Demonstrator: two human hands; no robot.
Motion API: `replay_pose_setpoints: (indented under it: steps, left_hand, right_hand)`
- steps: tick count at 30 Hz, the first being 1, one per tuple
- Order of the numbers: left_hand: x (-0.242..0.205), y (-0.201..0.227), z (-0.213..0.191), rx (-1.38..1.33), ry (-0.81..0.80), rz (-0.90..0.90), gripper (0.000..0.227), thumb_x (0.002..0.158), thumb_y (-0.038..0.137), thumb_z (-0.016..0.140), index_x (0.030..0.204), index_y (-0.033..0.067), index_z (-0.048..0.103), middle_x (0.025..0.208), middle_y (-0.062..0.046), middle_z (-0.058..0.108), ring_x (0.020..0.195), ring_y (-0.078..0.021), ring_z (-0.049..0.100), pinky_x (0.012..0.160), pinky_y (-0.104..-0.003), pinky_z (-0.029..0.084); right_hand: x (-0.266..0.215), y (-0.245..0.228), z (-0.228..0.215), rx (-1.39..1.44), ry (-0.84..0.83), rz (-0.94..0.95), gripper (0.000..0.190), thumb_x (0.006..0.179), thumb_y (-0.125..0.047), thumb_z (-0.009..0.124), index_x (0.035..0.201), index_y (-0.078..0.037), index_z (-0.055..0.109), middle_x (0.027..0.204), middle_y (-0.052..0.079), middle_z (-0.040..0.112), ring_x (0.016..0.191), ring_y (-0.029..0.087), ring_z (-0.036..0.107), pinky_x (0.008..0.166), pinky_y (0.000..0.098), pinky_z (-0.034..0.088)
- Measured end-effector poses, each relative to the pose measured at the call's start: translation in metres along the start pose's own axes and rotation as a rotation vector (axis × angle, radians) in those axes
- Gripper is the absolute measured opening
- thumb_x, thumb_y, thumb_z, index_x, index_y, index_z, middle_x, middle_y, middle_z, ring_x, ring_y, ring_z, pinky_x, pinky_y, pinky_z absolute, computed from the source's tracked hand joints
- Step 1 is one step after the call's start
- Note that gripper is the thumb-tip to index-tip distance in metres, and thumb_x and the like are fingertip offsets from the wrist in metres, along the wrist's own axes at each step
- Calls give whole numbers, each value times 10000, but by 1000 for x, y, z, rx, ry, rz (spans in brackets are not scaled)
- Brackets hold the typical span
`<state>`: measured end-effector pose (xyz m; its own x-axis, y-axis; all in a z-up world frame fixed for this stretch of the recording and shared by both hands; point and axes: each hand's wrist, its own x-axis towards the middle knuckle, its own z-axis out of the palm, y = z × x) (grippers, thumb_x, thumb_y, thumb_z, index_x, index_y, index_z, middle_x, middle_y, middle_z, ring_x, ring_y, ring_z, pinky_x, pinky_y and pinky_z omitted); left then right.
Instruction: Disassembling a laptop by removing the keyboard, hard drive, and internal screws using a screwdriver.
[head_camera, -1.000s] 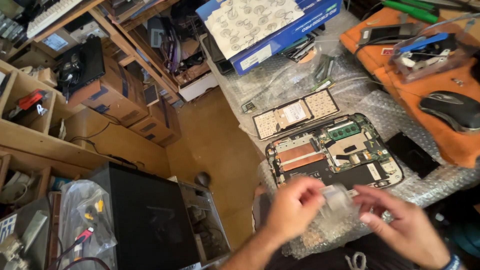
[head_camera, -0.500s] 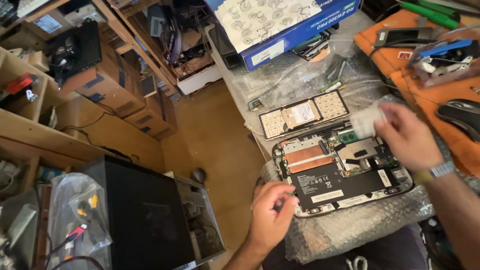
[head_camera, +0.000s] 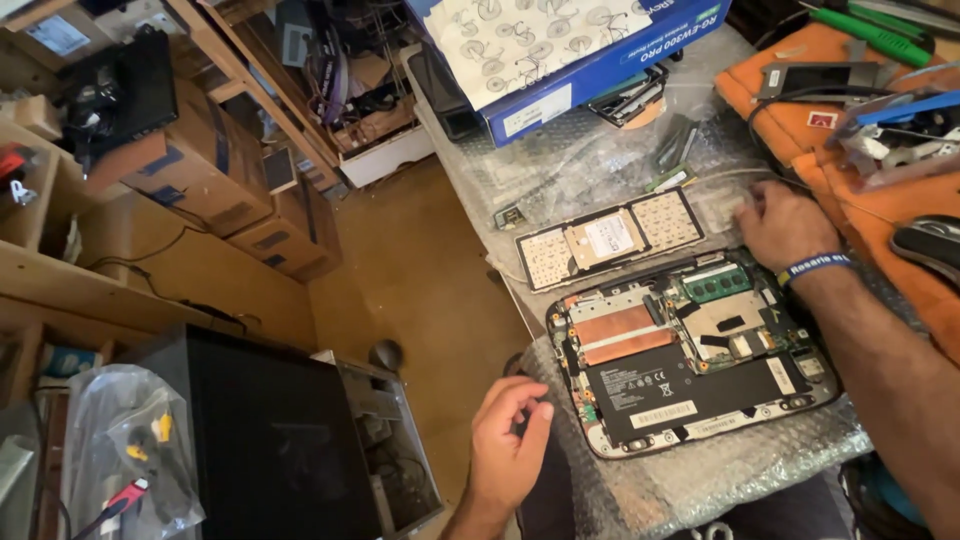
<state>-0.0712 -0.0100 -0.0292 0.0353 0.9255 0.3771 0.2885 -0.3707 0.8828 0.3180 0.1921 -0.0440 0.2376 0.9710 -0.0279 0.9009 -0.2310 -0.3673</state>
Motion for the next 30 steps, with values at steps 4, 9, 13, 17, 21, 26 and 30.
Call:
replay_pose_setpoints:
  steps: [4,9,13,17,21,26,30]
  left_hand:
    - [28,-7,0,53,-16,79,172,951,126,632,1043,4,713,991,-126,688,769,-158,636,633,-246,549]
    - [95,-6,11,252,-67,297,133,960,124,658,1039,22,691,1006,-117,703,918,-239,661,867,-389,544]
    - [152,-19,34,537,-293,333,154,920,162,731,1020,49,700,1020,-93,736,1000,-270,674,962,-483,504]
    - [191,-21,70,692,-468,311,185,882,222,768,978,76,710,1071,-102,734,1040,-318,671,957,-504,490]
    - [205,-13,98,813,-658,262,427,846,309,816,1202,98,714,1176,-111,710,1148,-318,640,1057,-516,451]
    - [203,-5,113,886,-693,193,575,803,289,861,1306,96,662,1295,-158,653,1275,-346,567,1157,-521,359]
    - [204,2,118,899,-682,109,674,796,235,863,1388,69,585,1395,-208,589,1344,-356,515,1196,-545,318]
  right_hand:
    - [-53,-49,-48,11,-156,53,676,1075,-439,401,1570,18,340,1544,326,413,1412,468,421,1115,610,429]
    - [-118,-12,-40,66,50,-398,686,1009,-495,396,1475,-1,489,1472,268,551,1345,398,540,1098,546,469]
    - [-184,-1,-54,77,30,-346,731,838,-543,514,1462,-163,537,1523,92,576,671,184,800,812,456,676]
    - [-223,19,-60,236,51,-322,658,786,-399,658,1410,-203,590,1471,33,630,1137,156,716,592,293,721]
    - [-242,45,-57,431,142,-262,506,832,-267,696,1322,-139,699,1359,24,720,1069,161,715,985,305,545]
    - [-253,62,-53,483,241,-203,459,853,-196,709,1302,-103,719,1329,33,733,912,154,699,958,285,536]
    - [-258,65,-57,529,236,-192,442,859,-197,701,1292,-110,723,1321,24,736,902,147,703,945,272,526]
